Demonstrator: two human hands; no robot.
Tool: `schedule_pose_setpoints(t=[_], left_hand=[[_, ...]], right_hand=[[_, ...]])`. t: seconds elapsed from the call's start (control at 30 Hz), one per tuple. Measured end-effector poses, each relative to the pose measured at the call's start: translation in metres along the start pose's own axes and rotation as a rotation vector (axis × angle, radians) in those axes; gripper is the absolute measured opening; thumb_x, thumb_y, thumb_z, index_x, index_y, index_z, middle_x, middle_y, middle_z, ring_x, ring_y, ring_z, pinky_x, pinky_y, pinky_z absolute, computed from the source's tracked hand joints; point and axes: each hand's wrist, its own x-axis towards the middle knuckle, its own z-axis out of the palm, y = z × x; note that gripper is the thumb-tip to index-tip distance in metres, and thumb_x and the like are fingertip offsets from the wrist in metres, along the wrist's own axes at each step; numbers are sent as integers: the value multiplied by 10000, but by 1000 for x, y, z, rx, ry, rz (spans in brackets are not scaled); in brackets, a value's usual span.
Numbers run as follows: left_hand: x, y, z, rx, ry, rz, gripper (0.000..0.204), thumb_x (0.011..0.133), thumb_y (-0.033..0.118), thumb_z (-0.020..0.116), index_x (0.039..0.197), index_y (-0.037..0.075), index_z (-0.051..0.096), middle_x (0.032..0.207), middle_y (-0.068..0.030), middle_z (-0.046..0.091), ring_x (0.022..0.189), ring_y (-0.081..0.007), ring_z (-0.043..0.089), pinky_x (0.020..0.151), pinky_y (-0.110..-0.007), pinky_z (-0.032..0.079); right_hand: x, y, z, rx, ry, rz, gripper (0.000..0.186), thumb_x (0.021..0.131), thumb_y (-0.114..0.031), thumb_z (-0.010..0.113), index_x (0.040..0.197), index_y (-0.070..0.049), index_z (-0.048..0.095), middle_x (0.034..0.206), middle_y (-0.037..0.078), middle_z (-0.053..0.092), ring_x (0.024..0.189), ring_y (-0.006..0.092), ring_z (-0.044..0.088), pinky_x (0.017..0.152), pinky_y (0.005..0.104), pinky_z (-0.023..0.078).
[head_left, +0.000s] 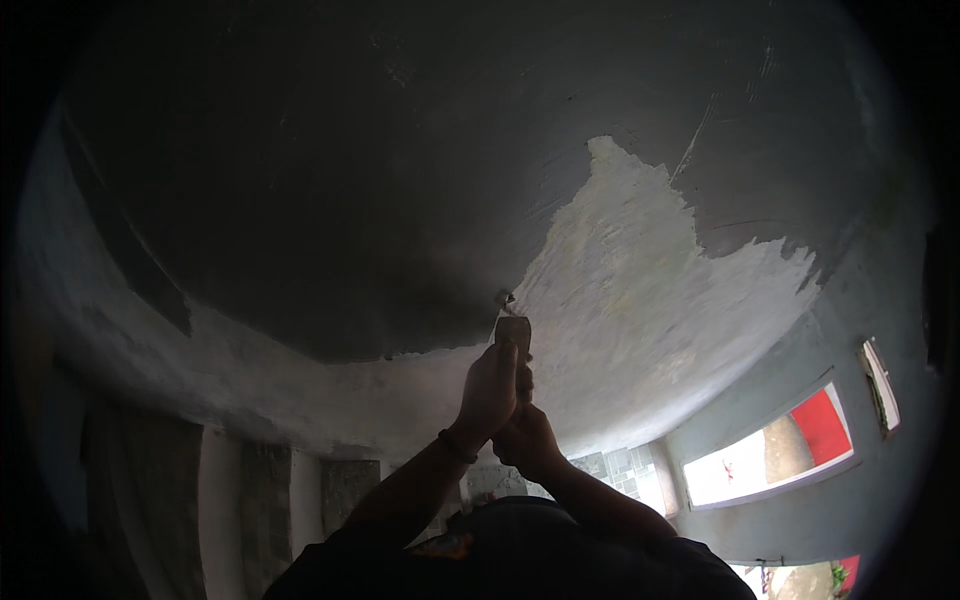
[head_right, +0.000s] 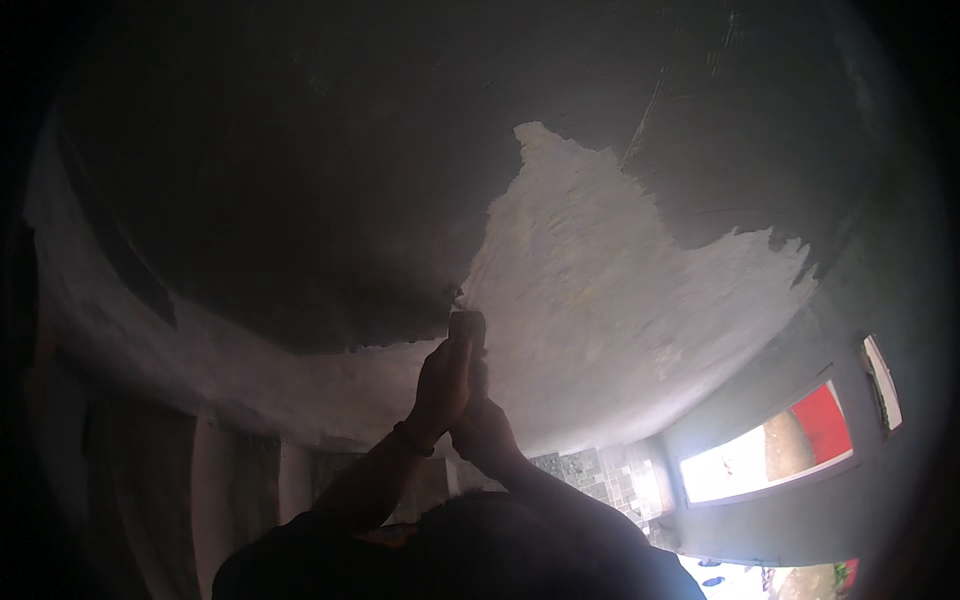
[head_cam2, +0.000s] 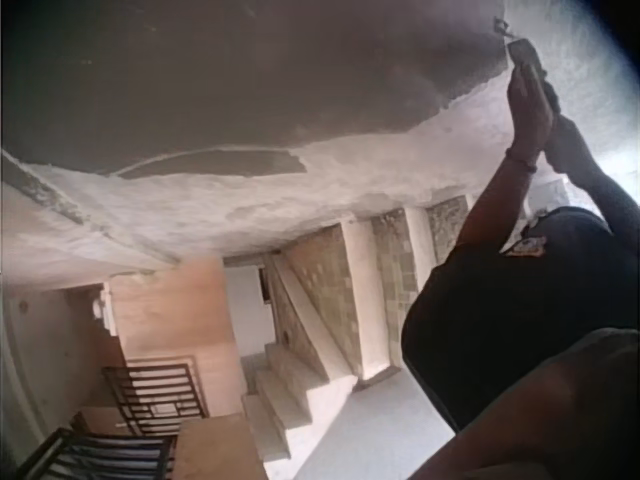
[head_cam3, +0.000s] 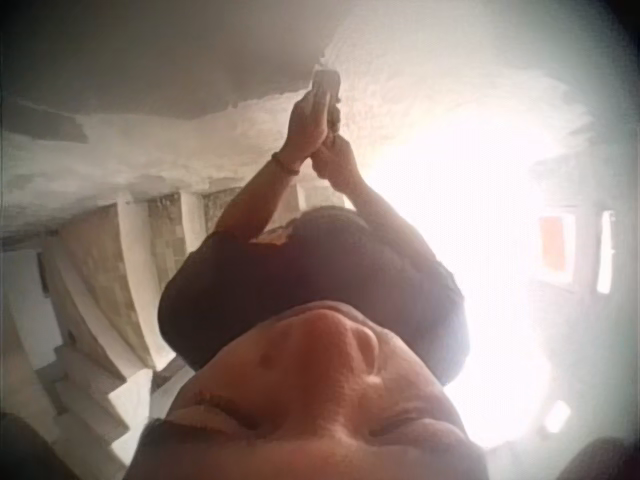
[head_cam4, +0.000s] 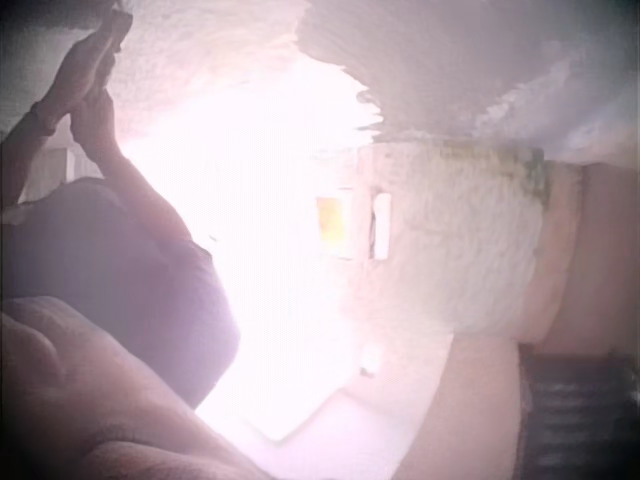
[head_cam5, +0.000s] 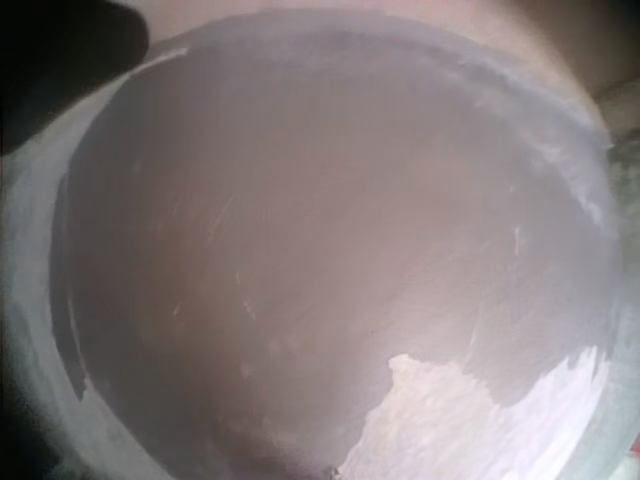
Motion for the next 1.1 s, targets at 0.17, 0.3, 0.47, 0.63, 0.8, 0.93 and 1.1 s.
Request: schedule_pose_setpoints(t=[0.17,0.3,0.47,0.63,0.8,0.93,1.1], left_hand=[[6,10,-1,-34,-16,79,417,1111,334,380,1002,-10,589,645,-52,583,537,-138,573,517,-308,464],[1,21,-1,-79,23,-84,388,1108,309,394,1015,-14,589,655,-57,588,541,-143,573,523,-313,470],[18,34,-1,115,96,257,383,1108,298,396,1012,-17,592,665,-61,593,538,-148,569,531,-315,481],[22,36,0,94,32,243,396,1115,302,377,1003,-19,581,669,-54,590,545,-132,568,525,-309,473],[14,34,2,-69,-37,7,397,1115,313,379,1001,-8,584,653,-49,579,541,-126,572,521,-307,473],[22,31,2,69,-27,259,444,1113,358,366,1020,-6,601,663,-51,595,551,-129,585,549,-310,489],[15,29,-1,87,-21,98,477,1109,383,361,1011,-9,615,657,-60,610,551,-152,602,554,-314,492]], right_hand=[[4,-8,-2,204,45,123,164,967,-168,644,868,-96,534,641,-13,524,489,77,496,415,241,356],[4,-8,-1,97,16,18,159,968,-166,643,876,-97,533,652,-10,523,489,79,493,409,246,358],[11,-16,-9,99,-14,-79,158,960,-157,652,876,-96,533,644,-20,518,490,81,496,408,247,354],[12,-25,-11,177,7,31,155,965,-146,648,871,-106,531,633,-32,501,483,78,485,405,241,340],[10,-30,-9,151,7,68,149,963,-141,646,870,-107,534,659,-32,511,493,84,495,403,236,343],[8,-29,-10,258,30,108,158,958,-143,645,860,-101,529,657,-23,520,498,89,510,405,240,349],[6,-21,-3,33,53,-36,182,957,-150,647,832,-100,524,649,-17,519,493,88,516,405,247,361]])
